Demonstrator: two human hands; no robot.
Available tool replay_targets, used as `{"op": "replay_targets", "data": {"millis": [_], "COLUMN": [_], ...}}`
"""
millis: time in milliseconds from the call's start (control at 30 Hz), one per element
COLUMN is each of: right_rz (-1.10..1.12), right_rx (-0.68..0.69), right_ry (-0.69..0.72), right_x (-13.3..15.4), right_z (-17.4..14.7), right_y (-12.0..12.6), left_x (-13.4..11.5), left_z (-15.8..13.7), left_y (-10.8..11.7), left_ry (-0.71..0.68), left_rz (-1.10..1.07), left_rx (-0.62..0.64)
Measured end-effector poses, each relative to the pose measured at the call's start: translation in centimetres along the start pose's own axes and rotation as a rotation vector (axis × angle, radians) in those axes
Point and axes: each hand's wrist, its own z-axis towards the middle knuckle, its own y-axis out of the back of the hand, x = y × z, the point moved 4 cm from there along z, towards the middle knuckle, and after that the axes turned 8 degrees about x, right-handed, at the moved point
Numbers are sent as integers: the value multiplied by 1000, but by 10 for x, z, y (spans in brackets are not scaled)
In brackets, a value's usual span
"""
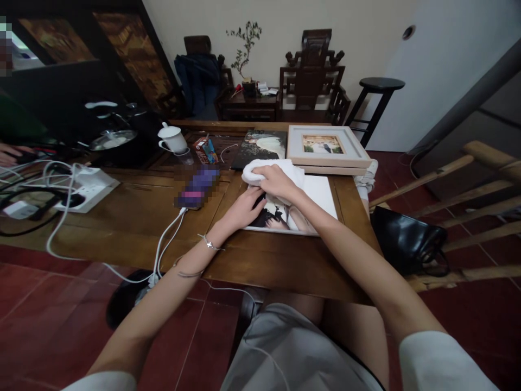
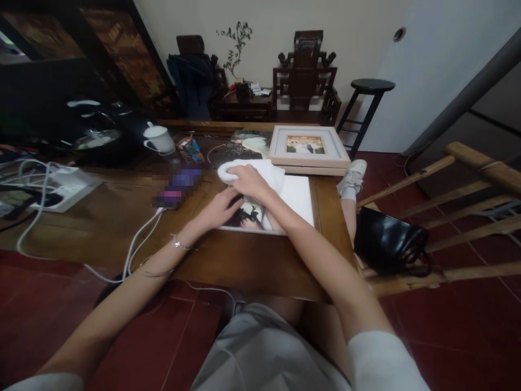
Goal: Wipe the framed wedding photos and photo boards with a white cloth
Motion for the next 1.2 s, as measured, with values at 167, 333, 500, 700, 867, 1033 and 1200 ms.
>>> {"op": "replay_targets", "data": {"millis": [167, 333, 500, 700, 867, 1033, 1200], "right_rz": [27, 222, -74, -237, -265, -172, -143], "right_rx": [44, 60, -69, -52, 5, 96, 75], "right_ry": [-109, -169, -147, -263, -109, -34, -46], "right_x": [1, -25, -60, -76, -43, -19, -30], "right_z": [-1, -36, -83, -141, -195, -230, -213], "right_y": [9, 20, 37, 31, 8, 3, 12], "left_x": [0, 1, 2, 0, -2, -1, -1], "left_z": [0, 0, -1, -2, -1, -1, -1], "left_y": [0, -2, -3, -2, -2, -2, -1], "left_ry": [-15, -12, 42, 72, 43, 43, 41], "left_rz": [-12, -20, -33, -27, -11, -2, 13], "left_rx": [-3, 13, 32, 19, 27, 22, 33]}}
